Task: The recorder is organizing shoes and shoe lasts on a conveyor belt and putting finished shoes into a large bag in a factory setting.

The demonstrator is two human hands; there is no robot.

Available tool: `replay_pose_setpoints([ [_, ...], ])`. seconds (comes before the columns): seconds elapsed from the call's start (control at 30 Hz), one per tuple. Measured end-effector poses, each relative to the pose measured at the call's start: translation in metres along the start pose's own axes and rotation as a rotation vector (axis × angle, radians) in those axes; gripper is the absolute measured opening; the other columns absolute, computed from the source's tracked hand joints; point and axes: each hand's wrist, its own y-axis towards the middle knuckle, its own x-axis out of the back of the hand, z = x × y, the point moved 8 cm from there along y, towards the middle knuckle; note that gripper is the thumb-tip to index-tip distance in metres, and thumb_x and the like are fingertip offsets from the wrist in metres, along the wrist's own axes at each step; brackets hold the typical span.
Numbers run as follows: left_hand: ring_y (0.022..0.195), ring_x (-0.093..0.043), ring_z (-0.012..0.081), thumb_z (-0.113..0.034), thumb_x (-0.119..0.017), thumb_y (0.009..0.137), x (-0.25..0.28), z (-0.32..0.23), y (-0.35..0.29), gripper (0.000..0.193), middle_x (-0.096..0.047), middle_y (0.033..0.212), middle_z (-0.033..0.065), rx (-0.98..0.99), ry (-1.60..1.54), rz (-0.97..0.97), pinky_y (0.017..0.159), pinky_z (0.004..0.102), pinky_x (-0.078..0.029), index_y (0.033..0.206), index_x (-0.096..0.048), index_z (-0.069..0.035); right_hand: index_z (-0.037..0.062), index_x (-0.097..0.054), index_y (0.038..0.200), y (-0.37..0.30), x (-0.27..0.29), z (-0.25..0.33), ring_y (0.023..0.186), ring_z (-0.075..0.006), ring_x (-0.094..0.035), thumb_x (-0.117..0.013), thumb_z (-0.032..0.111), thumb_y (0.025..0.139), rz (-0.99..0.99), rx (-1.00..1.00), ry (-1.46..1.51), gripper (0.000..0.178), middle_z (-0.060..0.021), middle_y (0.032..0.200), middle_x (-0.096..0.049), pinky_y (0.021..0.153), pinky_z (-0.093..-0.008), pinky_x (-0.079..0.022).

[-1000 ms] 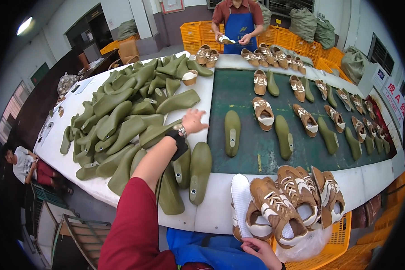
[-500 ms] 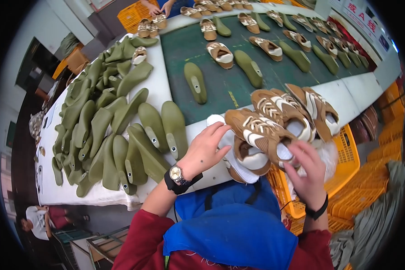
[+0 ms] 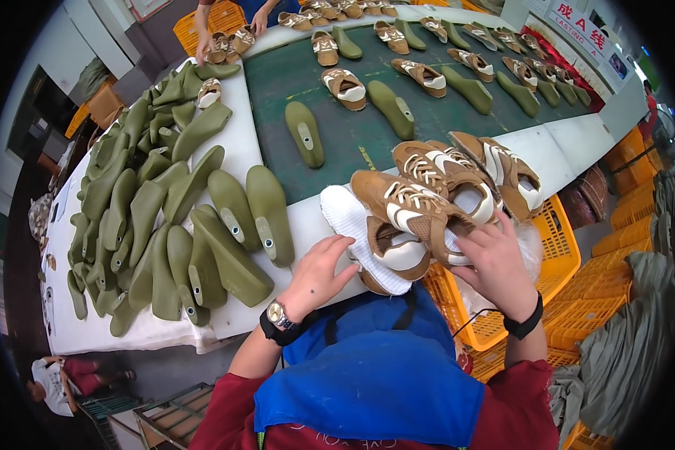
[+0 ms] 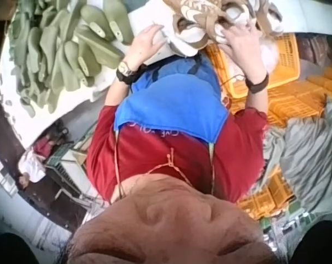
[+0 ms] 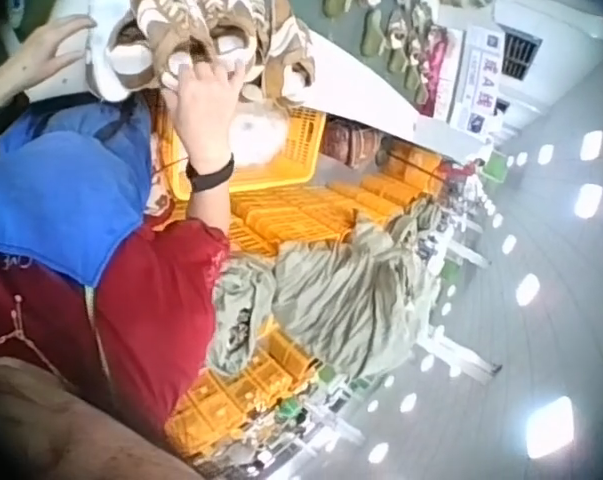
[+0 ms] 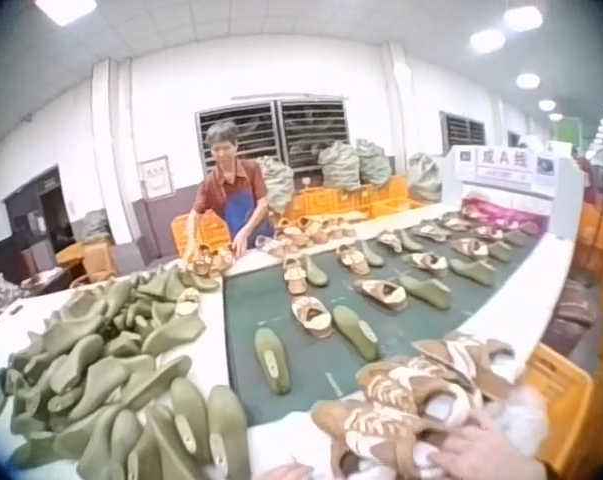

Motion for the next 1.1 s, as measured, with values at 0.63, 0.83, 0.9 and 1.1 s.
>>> replay_pose_setpoints([
  [0.63,0.110,-0.050,0.0167,-0.015,-0.060,0.085,0.133,0.027,0.032,0.050,-0.050,0.122,0.0112,0.124,-0.804,-0.466,0.092,0.0284,-0.040,0.127,-0.041,0.002,-0.0023,-0.048,0.114,0.038,-0.077,0.021,0.092,-0.0183,-0.060,-0.040,0.031,0.090,-0.110,-0.421,2.354,0.042,-0.0114,0.108,-0.059,0.082,-0.0294,-0.049],
  [0.83,0.075,-0.055,0.0060,-0.023,-0.057,0.089,0.107,0.080,0.022,0.021,-0.061,0.083,0.0006,0.317,-1.141,-0.542,0.070,0.0210,-0.043,0.093,-0.058,-0.002,-0.0014,-0.054,0.104,0.048,-0.059,0.035,0.084,-0.0159,-0.060,-0.036,0.029,0.092,-0.166,-0.340,1.990,0.037,-0.0094,0.093,-0.061,0.075,-0.0268,-0.048],
  [0.9,0.081,-0.056,0.0071,-0.021,-0.054,0.091,0.093,0.096,0.016,0.025,-0.062,0.089,0.0020,0.357,-1.136,-0.592,0.073,0.0214,-0.044,0.104,-0.057,0.001,-0.0025,-0.056,0.094,0.046,-0.047,0.035,0.070,-0.0101,-0.054,-0.047,0.024,0.087,-0.250,-0.285,1.707,0.029,-0.0043,0.081,-0.060,0.064,-0.0215,-0.043],
  [1.1,0.124,-0.038,0.0205,-0.032,-0.060,0.086,0.016,0.024,-0.015,0.090,-0.023,0.143,0.0138,0.227,-1.294,-0.075,0.099,0.0316,-0.037,0.143,0.005,-0.008,0.0004,-0.058,0.081,0.059,0.003,0.105,0.059,-0.0269,-0.055,-0.078,0.015,0.064,-0.489,0.379,0.762,0.030,-0.0123,0.069,-0.057,0.052,-0.0339,-0.043],
])
